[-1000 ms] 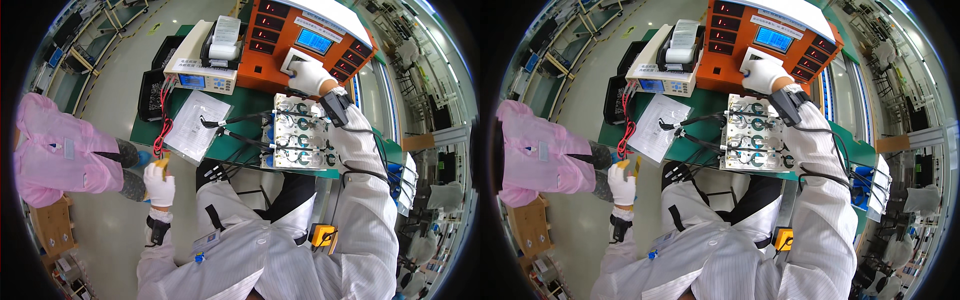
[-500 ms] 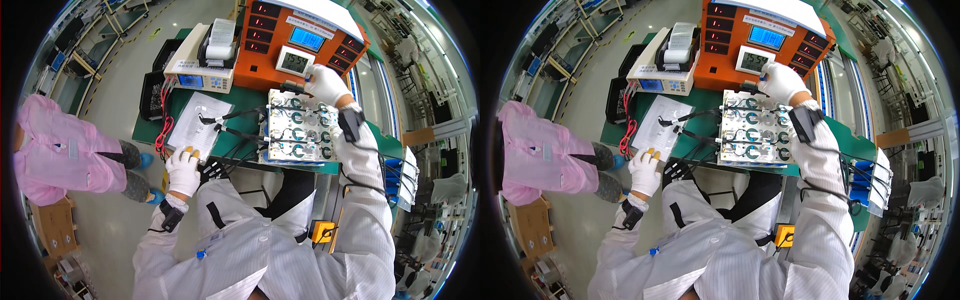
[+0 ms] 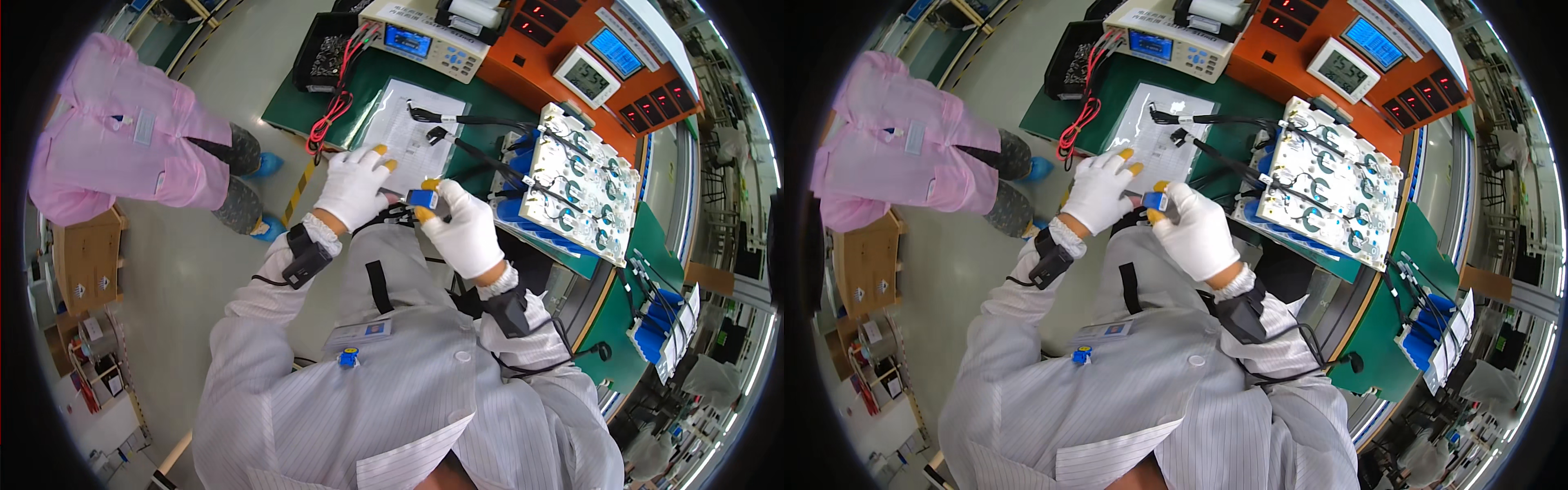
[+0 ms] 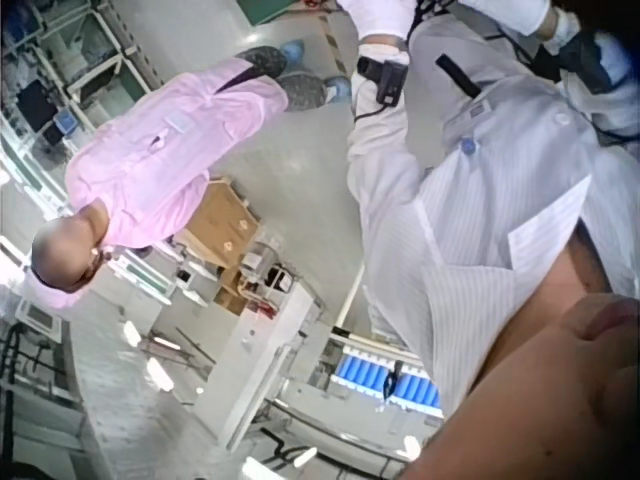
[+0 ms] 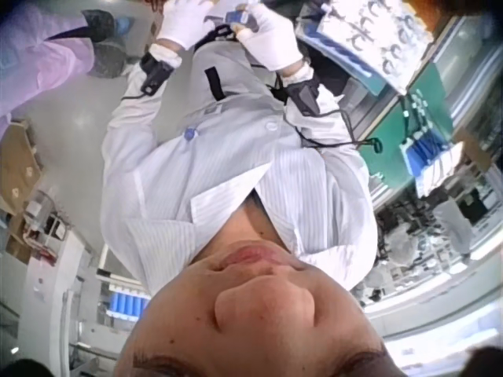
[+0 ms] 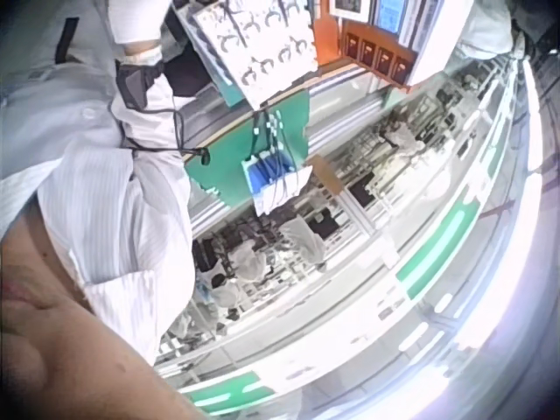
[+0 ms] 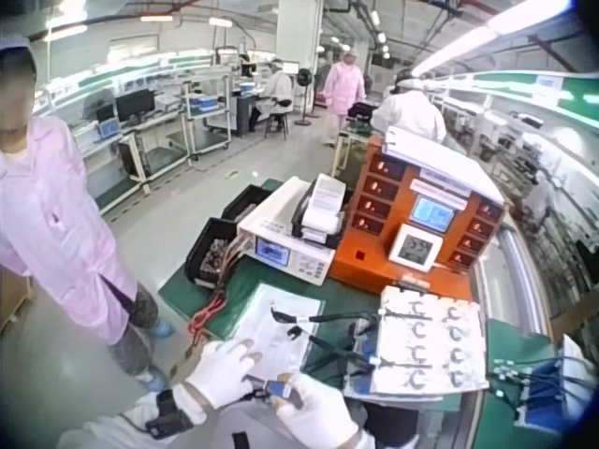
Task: The recorder is assembling and testing a multi-cell battery pack on an industrial workbench, including checking cell connections and documenting results on a clipboard.
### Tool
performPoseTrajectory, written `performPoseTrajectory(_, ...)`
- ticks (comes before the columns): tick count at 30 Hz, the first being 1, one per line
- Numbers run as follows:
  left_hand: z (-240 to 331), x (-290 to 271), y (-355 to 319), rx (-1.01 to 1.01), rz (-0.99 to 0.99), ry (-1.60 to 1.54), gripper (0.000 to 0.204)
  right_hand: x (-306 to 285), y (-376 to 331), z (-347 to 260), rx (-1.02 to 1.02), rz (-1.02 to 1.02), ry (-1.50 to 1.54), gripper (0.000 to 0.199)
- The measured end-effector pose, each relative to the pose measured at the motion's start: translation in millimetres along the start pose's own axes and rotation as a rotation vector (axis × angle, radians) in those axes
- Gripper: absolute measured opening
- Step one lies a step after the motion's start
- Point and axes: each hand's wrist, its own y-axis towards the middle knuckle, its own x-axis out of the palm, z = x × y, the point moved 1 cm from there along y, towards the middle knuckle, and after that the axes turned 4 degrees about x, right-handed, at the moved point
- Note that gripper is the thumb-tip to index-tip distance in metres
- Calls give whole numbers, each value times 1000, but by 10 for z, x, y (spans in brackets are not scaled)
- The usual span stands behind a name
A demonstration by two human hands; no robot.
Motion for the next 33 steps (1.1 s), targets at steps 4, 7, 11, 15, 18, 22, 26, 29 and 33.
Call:
performPoseTrajectory(4,-9,-68,-59,8,-6,-15,51,277,288,298,68,88,-77,20)
performPoseTrajectory(7,22,1,-18,-59,-5,10,48,383,566,483,49,107,-195,16)
performPoseTrajectory(11,48,85,6,-104,55,-19,45,434,781,659,38,124,-268,26)
performPoseTrajectory(15,21,97,-38,-111,81,-33,44,447,882,610,41,-22,-423,31)
performPoseTrajectory(18,8,102,-45,-115,104,-57,43,446,894,564,28,-50,-492,29)
performPoseTrajectory(22,6,85,-36,-111,111,-84,43,422,909,503,84,-95,-513,28)
performPoseTrajectory(26,-4,111,-40,-117,127,-109,44,438,942,522,41,-107,-568,28)
performPoseTrajectory(29,-8,118,-37,-117,125,-95,43,443,957,542,36,-109,-597,29)
performPoseTrajectory(33,-14,103,-26,-135,49,-86,46,463,989,538,15,-113,-611,30)
